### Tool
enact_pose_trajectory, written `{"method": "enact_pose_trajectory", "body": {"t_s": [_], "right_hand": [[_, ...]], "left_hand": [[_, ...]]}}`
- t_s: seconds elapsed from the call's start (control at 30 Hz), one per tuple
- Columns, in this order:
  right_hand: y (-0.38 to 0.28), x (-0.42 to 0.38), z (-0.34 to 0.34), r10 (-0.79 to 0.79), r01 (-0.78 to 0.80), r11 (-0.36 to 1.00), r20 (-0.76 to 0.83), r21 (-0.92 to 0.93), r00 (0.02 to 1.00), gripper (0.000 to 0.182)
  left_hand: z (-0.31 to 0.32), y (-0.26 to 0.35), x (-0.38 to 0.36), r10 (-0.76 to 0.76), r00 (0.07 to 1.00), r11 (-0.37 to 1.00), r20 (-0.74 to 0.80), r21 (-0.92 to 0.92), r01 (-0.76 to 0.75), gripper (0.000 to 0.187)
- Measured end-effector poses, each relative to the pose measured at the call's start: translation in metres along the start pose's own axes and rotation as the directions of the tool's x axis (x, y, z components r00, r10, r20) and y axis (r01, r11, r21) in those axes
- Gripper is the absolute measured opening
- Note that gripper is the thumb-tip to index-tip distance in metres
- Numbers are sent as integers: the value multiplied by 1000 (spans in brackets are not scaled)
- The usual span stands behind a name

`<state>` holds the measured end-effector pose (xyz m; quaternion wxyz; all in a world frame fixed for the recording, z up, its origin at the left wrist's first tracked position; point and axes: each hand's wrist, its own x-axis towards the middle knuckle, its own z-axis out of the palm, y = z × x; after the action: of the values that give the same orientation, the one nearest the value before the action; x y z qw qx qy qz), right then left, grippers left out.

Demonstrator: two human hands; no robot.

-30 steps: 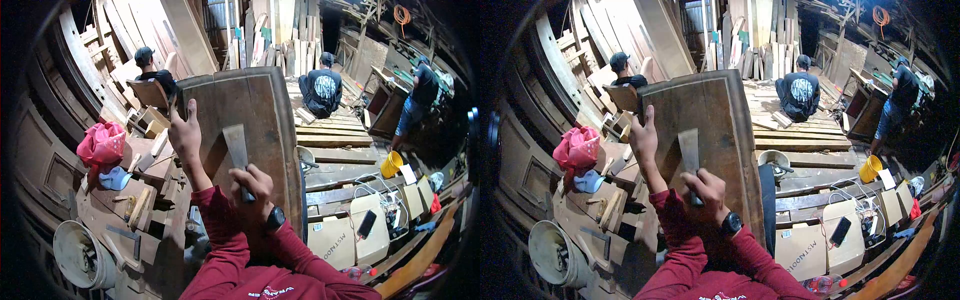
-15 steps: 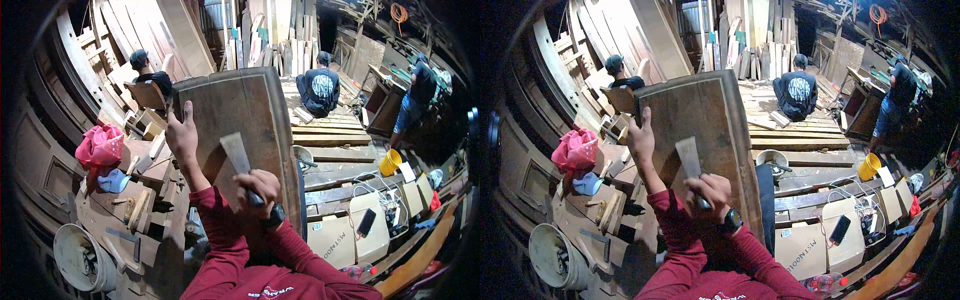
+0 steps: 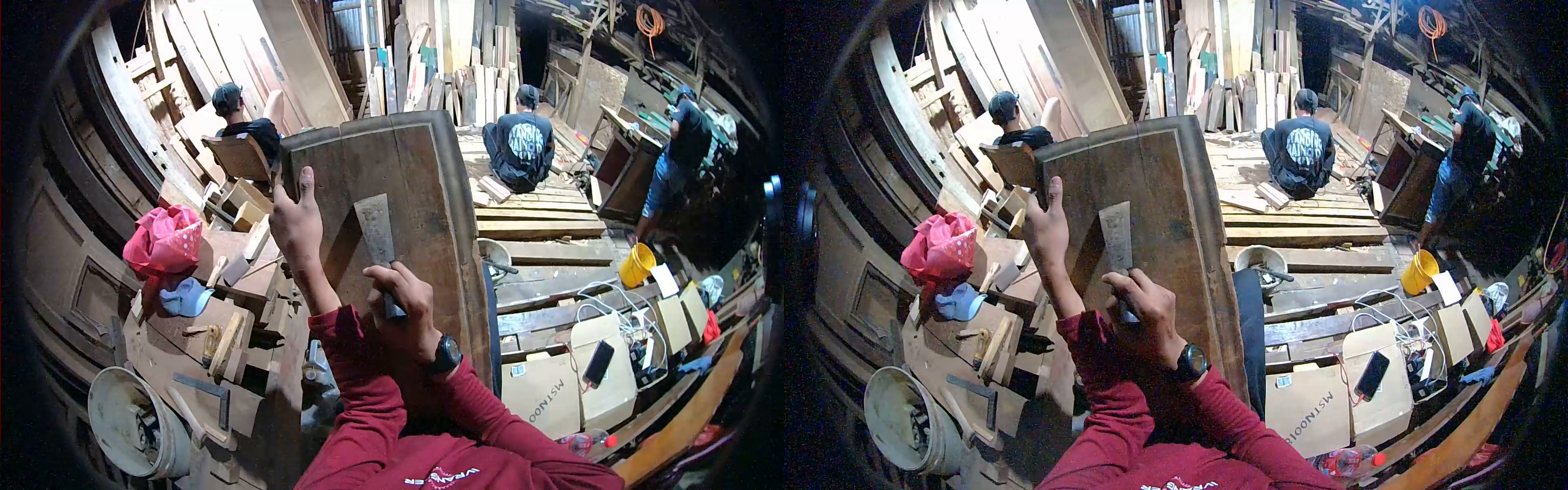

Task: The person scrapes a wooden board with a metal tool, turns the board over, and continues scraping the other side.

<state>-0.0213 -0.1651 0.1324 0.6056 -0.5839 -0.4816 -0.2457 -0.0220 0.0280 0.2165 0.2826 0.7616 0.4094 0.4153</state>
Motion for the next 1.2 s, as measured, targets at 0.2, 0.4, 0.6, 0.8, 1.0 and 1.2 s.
{"method": "enact_pose_trajectory", "body": {"t_s": [0.2, 0.4, 0.6, 0.8, 1.0, 1.2], "right_hand": [[5, -11, -7, -64, 64, 998, -2, -22, 998, 35], [7, -10, -13, -126, 126, 991, -9, -53, 992, 29], [-4, 4, 2, 18, -18, 1000, -72, -1, 997, 30], [1, -6, -6, -69, 67, 997, -87, -30, 994, 33], [4, -6, -10, -94, 89, 994, -94, -58, 991, 32], [4, -2, -1, -48, 48, 999, -15, -12, 999, 33]], "left_hand": [[2, -1, -3, 58, 997, 997, -61, -45, -60, 90], [3, -3, 1, 39, 999, 998, -30, -44, -41, 88], [1, 0, -2, 27, 998, 999, -54, -29, -29, 88], [0, -2, -4, 49, 997, 998, -57, -28, -50, 91], [2, -2, -2, 27, 999, 997, -34, -64, -29, 101], [5, -3, -3, 22, 998, 998, -60, -57, -26, 100]]}}
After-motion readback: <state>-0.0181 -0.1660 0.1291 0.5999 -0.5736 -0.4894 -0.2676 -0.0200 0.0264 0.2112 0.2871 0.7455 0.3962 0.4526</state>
